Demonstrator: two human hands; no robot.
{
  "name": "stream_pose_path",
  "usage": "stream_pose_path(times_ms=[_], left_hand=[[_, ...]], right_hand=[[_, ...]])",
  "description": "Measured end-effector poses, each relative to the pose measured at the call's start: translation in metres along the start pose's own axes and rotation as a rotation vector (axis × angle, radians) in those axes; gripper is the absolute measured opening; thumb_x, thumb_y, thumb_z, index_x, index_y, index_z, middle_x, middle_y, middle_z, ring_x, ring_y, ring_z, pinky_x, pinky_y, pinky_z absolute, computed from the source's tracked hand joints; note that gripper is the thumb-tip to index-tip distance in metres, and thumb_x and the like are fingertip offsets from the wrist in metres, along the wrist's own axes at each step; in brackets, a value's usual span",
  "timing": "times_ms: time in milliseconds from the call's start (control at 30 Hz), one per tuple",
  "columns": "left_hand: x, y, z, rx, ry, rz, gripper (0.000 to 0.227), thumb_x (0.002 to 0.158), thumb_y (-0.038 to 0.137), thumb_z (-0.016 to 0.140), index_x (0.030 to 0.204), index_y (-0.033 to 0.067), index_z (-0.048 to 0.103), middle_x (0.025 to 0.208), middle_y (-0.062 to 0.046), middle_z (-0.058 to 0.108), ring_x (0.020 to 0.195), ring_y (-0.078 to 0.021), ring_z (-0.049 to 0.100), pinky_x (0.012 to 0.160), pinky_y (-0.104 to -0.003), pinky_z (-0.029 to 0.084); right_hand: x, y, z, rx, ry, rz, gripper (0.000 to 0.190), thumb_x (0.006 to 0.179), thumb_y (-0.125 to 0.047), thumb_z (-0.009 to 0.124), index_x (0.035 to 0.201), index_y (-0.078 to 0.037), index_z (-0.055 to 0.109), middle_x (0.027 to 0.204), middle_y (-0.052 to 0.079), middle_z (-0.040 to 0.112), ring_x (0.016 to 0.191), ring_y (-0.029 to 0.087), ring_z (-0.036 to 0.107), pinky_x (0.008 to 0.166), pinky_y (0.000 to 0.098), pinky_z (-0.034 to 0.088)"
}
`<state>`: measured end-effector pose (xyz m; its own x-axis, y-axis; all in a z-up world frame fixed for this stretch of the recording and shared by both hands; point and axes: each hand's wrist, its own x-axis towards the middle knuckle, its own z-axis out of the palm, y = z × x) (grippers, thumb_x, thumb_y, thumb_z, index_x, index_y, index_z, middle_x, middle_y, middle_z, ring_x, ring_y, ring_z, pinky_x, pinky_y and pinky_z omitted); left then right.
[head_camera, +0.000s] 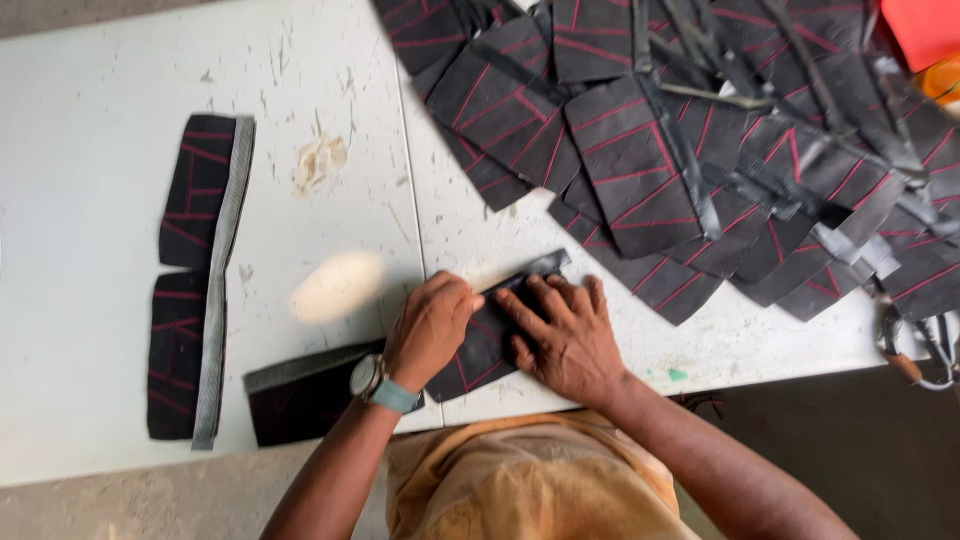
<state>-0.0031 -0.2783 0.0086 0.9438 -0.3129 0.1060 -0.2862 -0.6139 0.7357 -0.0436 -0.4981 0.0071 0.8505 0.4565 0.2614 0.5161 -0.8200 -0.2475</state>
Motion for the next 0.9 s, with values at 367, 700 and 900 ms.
stream_pose_path(times_ms=[367, 700, 900], left_hand=[[0.012, 0.001, 0.007, 0.191, -0.046, -0.15, 0.019, 0.09, 0.013, 0.072, 0.078, -0.0009, 0.066, 0.089, -0.019, 0.066, 0.08, -0.0396, 0.066, 0.072, -0.049, 0.053], [-0.001, 0.004, 0.011, -0.023, 0.128, 0.035, 0.02, 0.082, 0.015, 0.076, 0.089, -0.0028, 0.069, 0.1, -0.019, 0.067, 0.085, -0.0374, 0.067, 0.071, -0.045, 0.054], [-0.006, 0.004, 0.003, -0.014, 0.094, -0.053, 0.013, 0.094, 0.01, 0.068, 0.085, 0.0005, 0.067, 0.093, -0.013, 0.069, 0.083, -0.0368, 0.067, 0.073, -0.046, 0.054]], right_hand=[[0.018, -0.012, -0.011, -0.1, -0.349, 0.088, 0.06, 0.091, -0.041, 0.057, 0.151, -0.032, 0.054, 0.133, 0.013, 0.054, 0.117, 0.033, 0.05, 0.103, 0.0648, 0.028], [-0.003, 0.0, 0.007, 0.119, 0.045, 0.025, 0.054, 0.087, -0.019, 0.069, 0.14, -0.007, 0.06, 0.142, 0.014, 0.06, 0.136, 0.033, 0.053, 0.114, 0.0526, 0.038], [-0.003, -0.002, 0.007, 0.045, 0.023, 0.032, 0.052, 0.089, -0.022, 0.066, 0.14, -0.012, 0.059, 0.142, 0.011, 0.06, 0.135, 0.031, 0.053, 0.115, 0.0531, 0.037]])
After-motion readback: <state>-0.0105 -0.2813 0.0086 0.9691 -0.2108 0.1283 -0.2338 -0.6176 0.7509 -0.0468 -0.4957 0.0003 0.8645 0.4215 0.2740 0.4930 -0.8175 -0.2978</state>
